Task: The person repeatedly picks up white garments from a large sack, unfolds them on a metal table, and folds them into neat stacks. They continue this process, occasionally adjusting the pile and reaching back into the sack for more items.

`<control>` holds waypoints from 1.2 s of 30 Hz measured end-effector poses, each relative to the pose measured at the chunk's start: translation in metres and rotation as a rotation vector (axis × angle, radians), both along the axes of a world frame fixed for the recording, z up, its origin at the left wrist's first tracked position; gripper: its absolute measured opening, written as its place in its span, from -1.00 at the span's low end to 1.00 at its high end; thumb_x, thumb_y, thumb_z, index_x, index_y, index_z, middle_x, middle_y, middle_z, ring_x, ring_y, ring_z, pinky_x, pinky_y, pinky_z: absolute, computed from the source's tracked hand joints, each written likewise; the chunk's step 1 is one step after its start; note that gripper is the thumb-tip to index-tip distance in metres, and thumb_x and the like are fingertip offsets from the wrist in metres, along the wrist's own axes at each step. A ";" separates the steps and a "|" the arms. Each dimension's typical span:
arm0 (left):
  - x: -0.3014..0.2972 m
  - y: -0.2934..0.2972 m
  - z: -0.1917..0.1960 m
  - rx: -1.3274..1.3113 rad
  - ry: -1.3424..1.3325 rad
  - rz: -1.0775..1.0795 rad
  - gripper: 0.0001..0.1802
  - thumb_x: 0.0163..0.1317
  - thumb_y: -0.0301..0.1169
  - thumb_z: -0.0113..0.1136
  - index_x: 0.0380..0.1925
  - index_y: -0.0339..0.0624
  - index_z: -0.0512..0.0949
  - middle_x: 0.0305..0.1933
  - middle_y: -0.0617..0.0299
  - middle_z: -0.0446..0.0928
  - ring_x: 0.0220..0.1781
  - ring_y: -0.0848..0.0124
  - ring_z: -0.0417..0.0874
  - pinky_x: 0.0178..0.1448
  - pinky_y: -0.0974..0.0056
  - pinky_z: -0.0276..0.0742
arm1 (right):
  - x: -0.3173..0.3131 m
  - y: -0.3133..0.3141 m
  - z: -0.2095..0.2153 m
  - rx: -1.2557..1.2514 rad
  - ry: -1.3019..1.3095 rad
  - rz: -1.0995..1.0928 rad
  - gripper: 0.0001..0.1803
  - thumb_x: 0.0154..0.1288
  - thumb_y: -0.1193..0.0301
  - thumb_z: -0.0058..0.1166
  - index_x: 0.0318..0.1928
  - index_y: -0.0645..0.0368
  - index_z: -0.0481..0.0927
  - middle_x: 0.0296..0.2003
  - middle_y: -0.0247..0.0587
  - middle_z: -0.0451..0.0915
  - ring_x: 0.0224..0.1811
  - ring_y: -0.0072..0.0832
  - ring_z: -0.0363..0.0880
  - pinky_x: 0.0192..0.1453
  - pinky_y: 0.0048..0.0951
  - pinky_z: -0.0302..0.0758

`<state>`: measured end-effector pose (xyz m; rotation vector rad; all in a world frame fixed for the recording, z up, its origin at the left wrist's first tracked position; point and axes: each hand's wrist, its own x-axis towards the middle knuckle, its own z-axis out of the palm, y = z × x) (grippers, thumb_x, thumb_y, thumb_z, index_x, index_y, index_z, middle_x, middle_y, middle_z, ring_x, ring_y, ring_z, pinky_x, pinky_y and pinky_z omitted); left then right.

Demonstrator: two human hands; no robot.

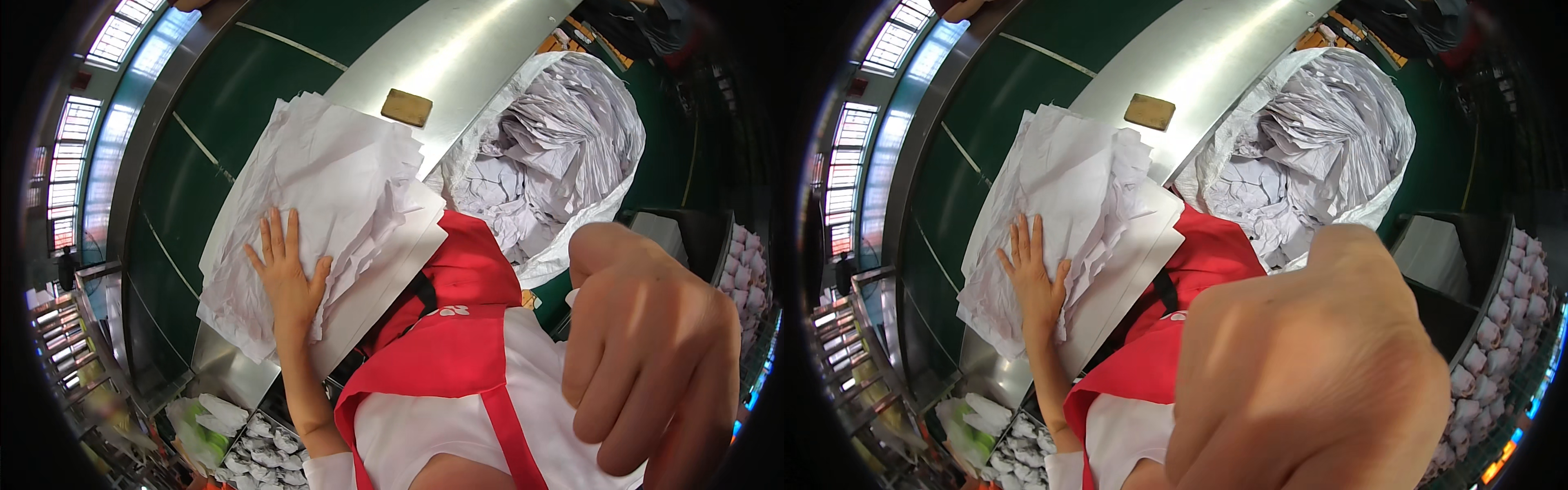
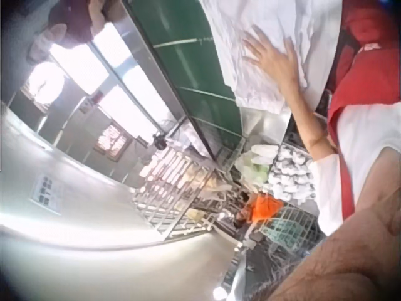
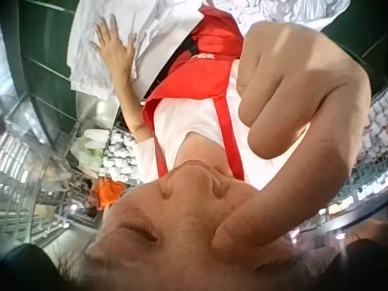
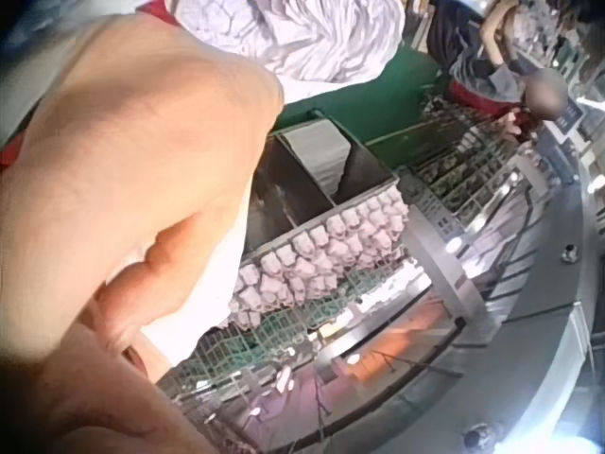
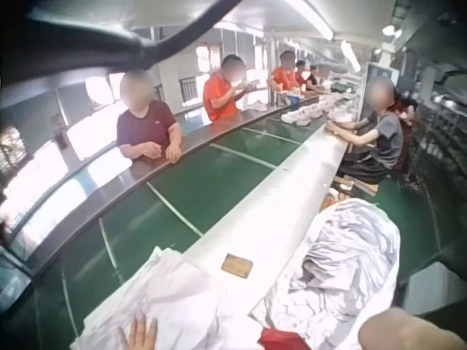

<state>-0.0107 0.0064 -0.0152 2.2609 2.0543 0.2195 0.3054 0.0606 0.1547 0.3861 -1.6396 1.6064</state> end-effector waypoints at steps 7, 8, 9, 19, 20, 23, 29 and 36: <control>-0.001 0.000 -0.006 0.008 0.003 -0.001 -0.14 0.12 0.07 0.08 0.38 -0.06 0.16 0.49 0.06 0.03 0.53 0.06 -0.06 0.47 -0.23 -0.41 | 0.025 0.014 -0.014 -0.014 -0.080 0.065 -0.80 0.27 0.42 -0.08 -0.38 0.24 0.58 -0.58 -0.26 0.50 -0.60 -0.57 0.47 -0.47 -0.58 0.43; -0.004 -0.003 -0.010 0.010 0.000 0.004 -0.14 0.12 0.08 0.07 0.39 -0.06 0.16 0.49 0.06 0.03 0.53 0.06 -0.06 0.47 -0.23 -0.41 | 0.027 0.018 -0.021 -0.027 -0.115 0.057 -0.78 0.28 0.41 -0.11 -0.38 0.24 0.57 -0.59 -0.28 0.49 -0.60 -0.57 0.46 -0.47 -0.59 0.43; -0.003 0.002 -0.006 -0.002 0.007 -0.008 -0.14 0.13 0.08 0.06 0.39 -0.06 0.16 0.49 0.05 0.03 0.53 0.06 -0.06 0.47 -0.22 -0.42 | 0.038 0.026 -0.026 -0.056 -0.169 0.005 -0.77 0.30 0.40 -0.13 -0.38 0.23 0.57 -0.60 -0.30 0.48 -0.60 -0.58 0.46 -0.46 -0.59 0.43; 0.003 0.003 -0.003 -0.019 0.031 -0.022 -0.17 0.20 0.11 -0.05 0.39 -0.10 0.13 0.50 0.02 0.01 0.54 0.04 -0.09 0.48 -0.22 -0.42 | 0.022 0.062 -0.429 -0.894 -1.351 -0.885 -0.48 0.30 0.11 -0.08 0.01 0.34 0.46 -0.15 0.19 0.59 -0.12 -0.04 0.58 0.01 -0.21 0.49; 0.003 0.005 -0.003 -0.017 0.029 -0.028 -0.17 0.21 0.10 -0.05 0.39 -0.10 0.12 0.50 0.01 0.00 0.54 0.03 -0.10 0.47 -0.23 -0.41 | -0.004 0.059 -0.450 -0.593 -1.285 -0.884 -0.54 0.28 0.19 -0.07 -0.02 0.35 0.45 -0.16 0.22 0.58 -0.13 -0.02 0.57 0.00 -0.19 0.48; 0.002 0.005 -0.006 -0.019 0.026 -0.042 -0.19 0.23 0.08 -0.07 0.40 -0.10 0.11 0.50 0.00 -0.01 0.54 0.01 -0.10 0.47 -0.24 -0.39 | -0.047 0.054 -0.468 -0.374 -1.156 -0.907 -0.61 0.23 0.30 -0.08 -0.10 0.42 0.44 -0.17 0.31 0.54 -0.12 0.09 0.54 0.02 -0.09 0.47; 0.000 -0.003 -0.009 -0.019 0.024 -0.017 -0.20 0.25 0.06 -0.08 0.40 -0.10 0.10 0.50 0.00 -0.02 0.53 0.00 -0.10 0.47 -0.24 -0.39 | 0.025 0.045 -0.440 -0.577 -1.336 -1.261 -0.66 0.17 0.40 -0.07 -0.05 0.24 0.49 -0.17 0.17 0.55 -0.10 0.03 0.53 0.01 -0.12 0.48; 0.002 0.001 -0.007 -0.013 0.026 -0.029 -0.20 0.25 0.09 -0.09 0.40 -0.10 0.12 0.50 0.01 -0.01 0.54 0.03 -0.11 0.48 -0.22 -0.40 | 0.093 0.049 -0.510 0.074 -1.867 -1.424 -0.46 -0.11 0.37 0.26 -0.02 0.14 0.46 -0.03 -0.07 0.46 0.00 -0.11 0.47 -0.02 -0.17 0.54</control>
